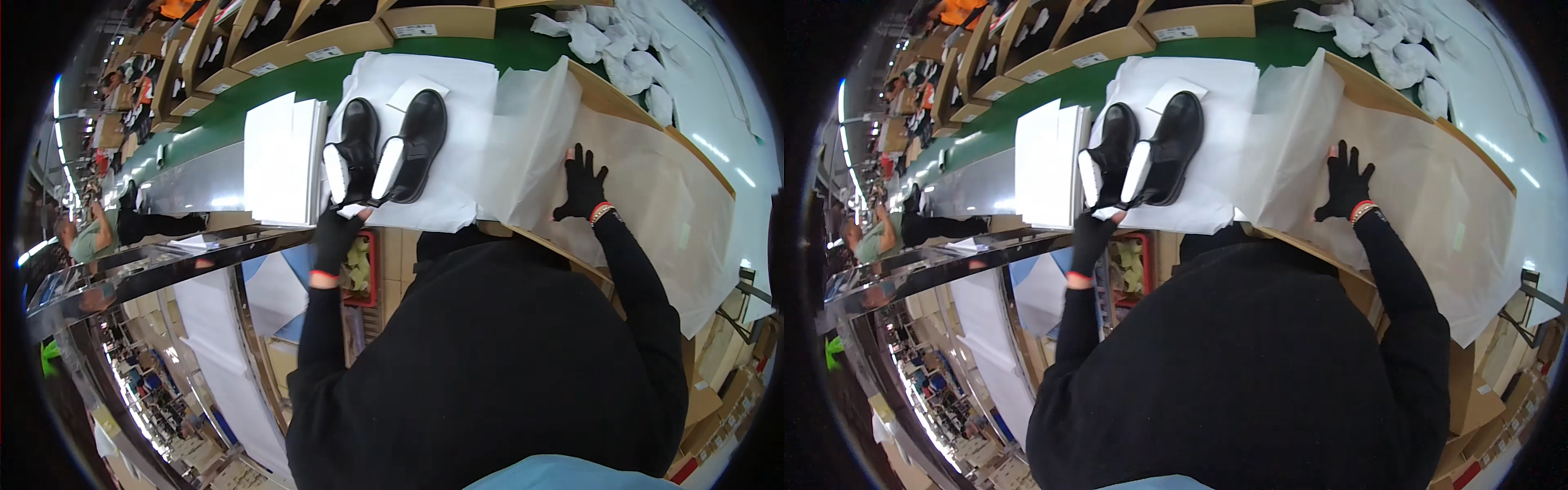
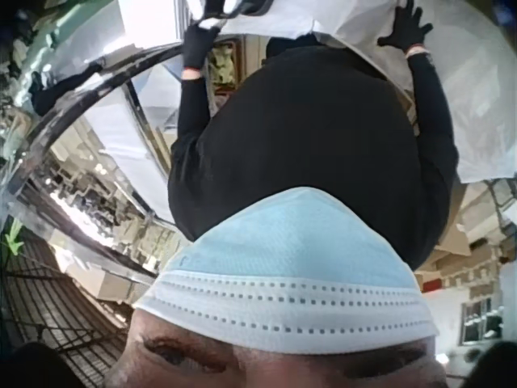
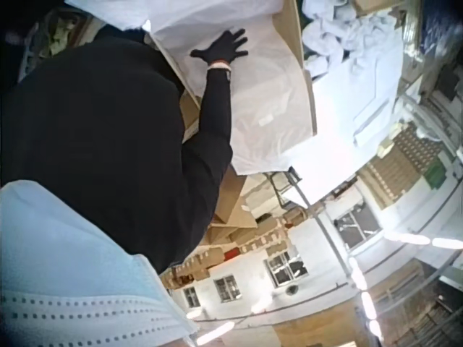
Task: The person wraps black shoes in white tissue paper and places them into cardboard boxes on a conveyor belt. They repeatedly fold the tissue around each shoe, insert the wrapped shoe into a box, and add additional tissue paper before closing the box.
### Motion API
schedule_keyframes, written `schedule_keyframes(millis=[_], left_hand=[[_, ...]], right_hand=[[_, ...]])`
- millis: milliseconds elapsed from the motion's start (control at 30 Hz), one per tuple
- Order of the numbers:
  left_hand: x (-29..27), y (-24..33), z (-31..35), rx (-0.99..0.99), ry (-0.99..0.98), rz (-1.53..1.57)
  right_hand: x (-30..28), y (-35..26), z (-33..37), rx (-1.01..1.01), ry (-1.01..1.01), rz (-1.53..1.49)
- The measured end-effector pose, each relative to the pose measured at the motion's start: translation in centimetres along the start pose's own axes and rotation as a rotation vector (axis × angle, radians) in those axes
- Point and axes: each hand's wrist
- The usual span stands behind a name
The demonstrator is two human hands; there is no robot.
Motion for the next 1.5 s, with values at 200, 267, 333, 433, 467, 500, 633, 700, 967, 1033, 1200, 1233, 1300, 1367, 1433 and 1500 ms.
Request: schedule_keyframes(millis=[200, 267, 333, 433, 467, 500, 633, 700, 967, 1033, 1200, 1233, 1300, 1367, 1433, 1500], left_hand=[[0.9, -0.6, -5.1, 0.182, 0.667, 0.115], [-3.9, -1.0, -6.4, 0.105, 0.67, 0.658], [-10.3, -0.3, -6.2, 0.219, 0.584, 0.888], [-15.4, 6.2, -2.2, 0.149, 0.261, 1.105], [-14.9, 9.8, -0.4, 0.129, 0.203, 1.175], [-14.1, 12.8, 0.8, 0.111, 0.132, 1.204], [-7.6, 19.2, 0.2, 0.085, -0.281, 1.097], [-3.8, 20.1, -1.1, 0.262, -0.418, 0.838], [8.0, 19.9, -1.8, 0.554, -0.321, 0.527], [10.5, 19.4, -1.3, 0.583, -0.334, 0.371], [14.9, 19.2, -0.6, 0.632, -0.414, 0.272], [15.3, 18.8, -0.9, 0.657, -0.39, 0.246], [15.0, 18.7, -0.7, 0.595, -0.441, 0.309], [15.0, 18.3, -0.6, 0.558, -0.453, 0.298], [15.1, 18.5, -0.4, 0.58, -0.457, 0.281], [15.2, 18.9, -0.3, 0.63, -0.43, 0.262]], right_hand=[[-1.6, 0.4, 0.3, -0.025, -0.053, -0.131], [0.7, 2.6, -0.6, -0.056, 0.087, -0.363], [1.0, 3.2, -0.4, -0.216, 0.407, -0.63], [-5.9, 1.6, 2.8, -0.272, 0.406, -0.947], [-8.5, 0.3, 3.8, -0.354, 0.321, -1.12], [-10.8, -0.8, 4.2, -0.435, 0.234, -1.291], [-17.1, -6.4, 5.6, -0.795, -0.124, -1.468], [-17.1, -7.8, 6.6, -0.722, -0.238, -1.465], [-9.7, 1.2, 8.9, -0.102, -0.085, -2.495], [-6.4, 2.7, 6.7, 0.032, 0.089, -2.477], [2.9, 5.2, 0.9, 0.369, 0.245, -2.4], [3.2, 5.6, 0.5, 0.311, 0.228, -2.465], [2.4, 4.6, 0.8, 0.217, 0.19, -2.553], [-0.8, 3.2, 1.4, 0.122, 0.181, -2.591], [-0.1, 2.6, -1.0, 0.055, 0.132, -2.641], [1.5, 1.6, -4.0, 0.046, 0.133, -2.657]])
Point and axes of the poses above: each hand's wrist, its own z-axis away from the middle knuckle, its own x-axis out of the palm, y = z × x, and after that the axes turned 1 degree about -x, right-handed
